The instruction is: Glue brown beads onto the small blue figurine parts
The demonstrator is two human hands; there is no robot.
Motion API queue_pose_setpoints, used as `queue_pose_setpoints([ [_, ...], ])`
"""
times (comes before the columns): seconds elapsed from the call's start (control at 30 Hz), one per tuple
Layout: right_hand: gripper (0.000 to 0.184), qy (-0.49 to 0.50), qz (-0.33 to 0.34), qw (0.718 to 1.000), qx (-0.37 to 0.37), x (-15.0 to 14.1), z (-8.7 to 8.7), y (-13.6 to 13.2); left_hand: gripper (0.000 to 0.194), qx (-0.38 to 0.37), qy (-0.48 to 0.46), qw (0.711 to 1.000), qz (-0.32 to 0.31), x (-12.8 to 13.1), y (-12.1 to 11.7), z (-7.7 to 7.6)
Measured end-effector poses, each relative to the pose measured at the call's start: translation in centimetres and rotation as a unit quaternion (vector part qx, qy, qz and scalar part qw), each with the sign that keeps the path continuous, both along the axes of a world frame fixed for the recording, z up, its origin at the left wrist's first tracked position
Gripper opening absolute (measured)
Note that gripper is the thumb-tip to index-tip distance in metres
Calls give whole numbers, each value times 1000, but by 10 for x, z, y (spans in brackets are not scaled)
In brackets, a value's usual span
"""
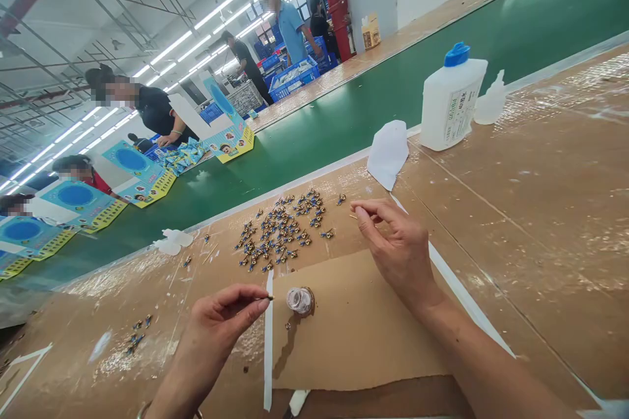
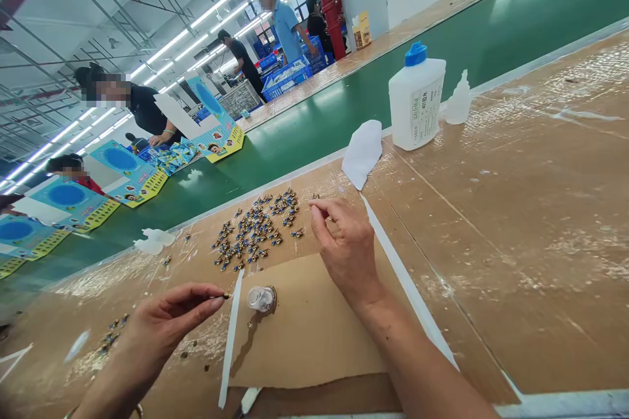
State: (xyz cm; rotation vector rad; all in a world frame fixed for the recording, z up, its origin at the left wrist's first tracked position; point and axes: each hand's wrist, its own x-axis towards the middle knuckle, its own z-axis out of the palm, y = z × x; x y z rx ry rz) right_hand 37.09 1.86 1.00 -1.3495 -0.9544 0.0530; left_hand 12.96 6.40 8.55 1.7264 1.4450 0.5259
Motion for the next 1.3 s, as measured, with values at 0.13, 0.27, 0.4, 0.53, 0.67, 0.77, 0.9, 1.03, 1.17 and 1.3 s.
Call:
queue_pose_setpoints([
  [0.13, 15, -9, 2, 1000, 6, 0, 0, 1, 25, 40, 4, 999, 15, -6, 4, -7],
  [0.27, 15, -12, -2, 1000, 8, -1, 1, 0, 30, 75, -1, 996, 42, -9, 6, -12],
  [0.4, 15, -11, -4, 1000, 4, -1, 0, 0, 30, 64, -45, 994, 71, -8, 7, -11],
  [0.53, 15, -10, -2, 1000, -1, -1, -1, 0, 29, 14, -106, 989, 102, -10, 7, -12],
  [0.67, 17, -9, -7, 1000, -9, -1, -1, 0, 30, -68, -194, 970, 133, -14, 9, -13],
  [0.77, 18, -16, -11, 1000, -8, -1, -1, 0, 31, -103, -239, 953, 154, -16, 9, -15],
  [0.9, 17, -20, -13, 1000, -11, -1, -3, 1, 29, -103, -280, 940, 165, -20, 7, -18],
  [1.03, 16, -16, -9, 1000, -16, -1, -4, 2, 26, -163, -299, 929, 147, -26, 6, -18],
  [1.17, 15, -12, -6, 1000, -13, -2, -4, 3, 24, -138, -275, 941, 142, -27, 4, -20],
  [1.3, 13, -17, -2, 1000, -3, -2, -4, 3, 24, 23, -161, 978, 127, -24, -3, -25],
])
